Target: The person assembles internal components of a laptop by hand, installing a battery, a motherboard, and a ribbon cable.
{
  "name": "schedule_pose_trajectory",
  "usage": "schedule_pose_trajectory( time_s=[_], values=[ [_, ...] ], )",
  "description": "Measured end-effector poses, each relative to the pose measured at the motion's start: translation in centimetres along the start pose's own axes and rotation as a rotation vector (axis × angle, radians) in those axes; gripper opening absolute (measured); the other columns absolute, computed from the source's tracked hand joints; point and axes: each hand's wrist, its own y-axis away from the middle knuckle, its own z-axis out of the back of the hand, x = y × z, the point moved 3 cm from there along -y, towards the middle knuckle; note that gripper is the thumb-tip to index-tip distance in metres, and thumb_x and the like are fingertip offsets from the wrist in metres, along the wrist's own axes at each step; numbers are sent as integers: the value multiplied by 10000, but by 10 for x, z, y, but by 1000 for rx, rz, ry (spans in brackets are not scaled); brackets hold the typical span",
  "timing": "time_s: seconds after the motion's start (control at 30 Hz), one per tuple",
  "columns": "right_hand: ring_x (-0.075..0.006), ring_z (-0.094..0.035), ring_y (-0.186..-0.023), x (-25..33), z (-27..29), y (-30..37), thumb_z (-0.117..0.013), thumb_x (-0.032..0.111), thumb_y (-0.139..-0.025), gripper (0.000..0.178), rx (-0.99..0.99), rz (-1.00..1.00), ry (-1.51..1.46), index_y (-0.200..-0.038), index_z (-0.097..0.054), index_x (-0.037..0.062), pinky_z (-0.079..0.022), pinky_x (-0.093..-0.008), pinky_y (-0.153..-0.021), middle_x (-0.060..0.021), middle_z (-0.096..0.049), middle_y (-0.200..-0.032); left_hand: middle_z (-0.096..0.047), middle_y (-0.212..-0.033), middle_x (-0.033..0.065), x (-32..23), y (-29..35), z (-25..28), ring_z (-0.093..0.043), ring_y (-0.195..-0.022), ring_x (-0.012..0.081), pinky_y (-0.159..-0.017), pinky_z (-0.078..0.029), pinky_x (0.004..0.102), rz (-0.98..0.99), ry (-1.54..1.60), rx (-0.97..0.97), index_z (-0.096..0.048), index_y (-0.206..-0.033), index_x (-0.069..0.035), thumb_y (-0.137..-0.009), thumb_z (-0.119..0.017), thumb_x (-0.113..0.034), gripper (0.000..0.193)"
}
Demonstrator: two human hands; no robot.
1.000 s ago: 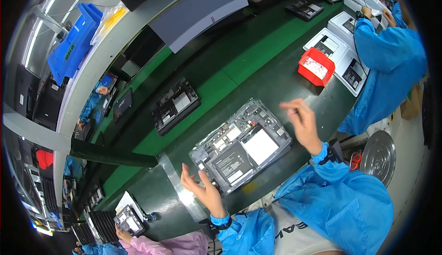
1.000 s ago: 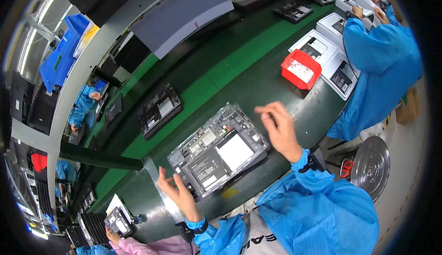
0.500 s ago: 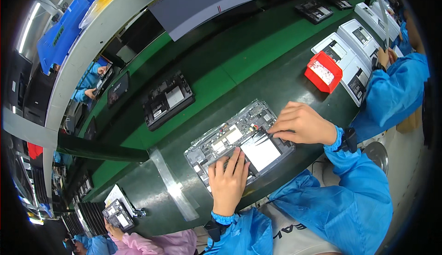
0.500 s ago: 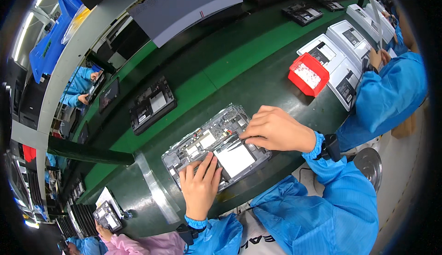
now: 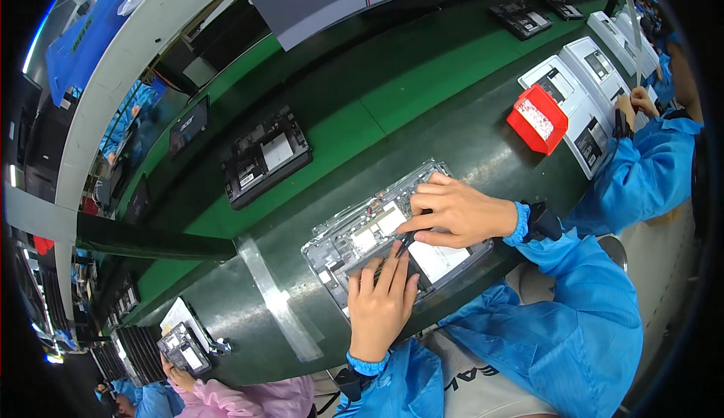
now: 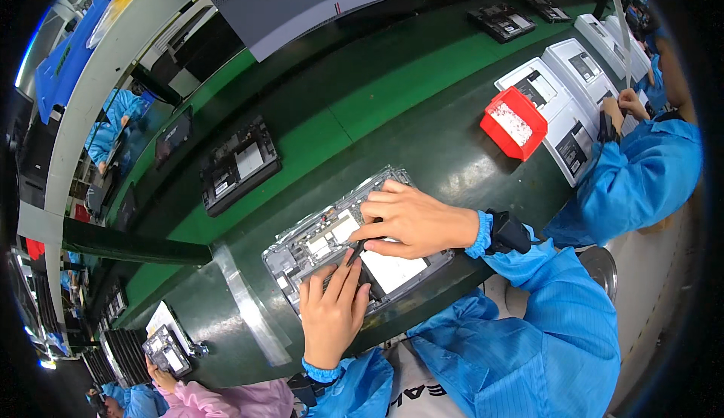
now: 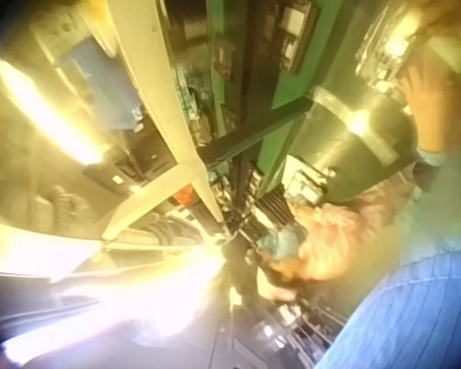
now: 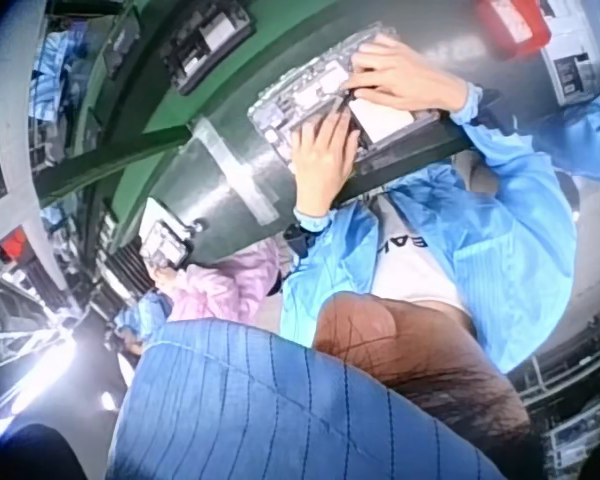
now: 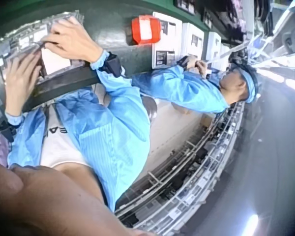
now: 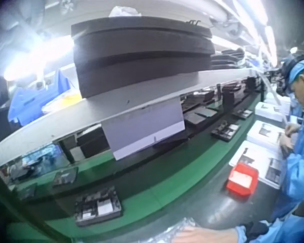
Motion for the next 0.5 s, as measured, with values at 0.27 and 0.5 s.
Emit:
schedule_pose_trajectory(
  time_s=[0.27,0.5],
  values=[
    [-231,-559,-898,0,3,-1,-668,278,-999,249,36,-10,-50,-1199,-743,149,-385,-384,-808,-47,-559,-930,-658,-1436,47,4,3,-2,-604,-1125,261,-948,-471,406,2,17,25,-739,-1240,-39,-932,-745,-270,385],
    [-252,-682,-820,-8,4,21,-777,161,-909,212,-212,-196,-207,-1106,-770,85,-531,-375,-700,-64,-668,-991,-651,-1436,42,4,-1,-3,-593,-1132,284,-954,-458,423,17,102,31,-701,-1309,-47,-845,-806,-303,540]
  ],
)
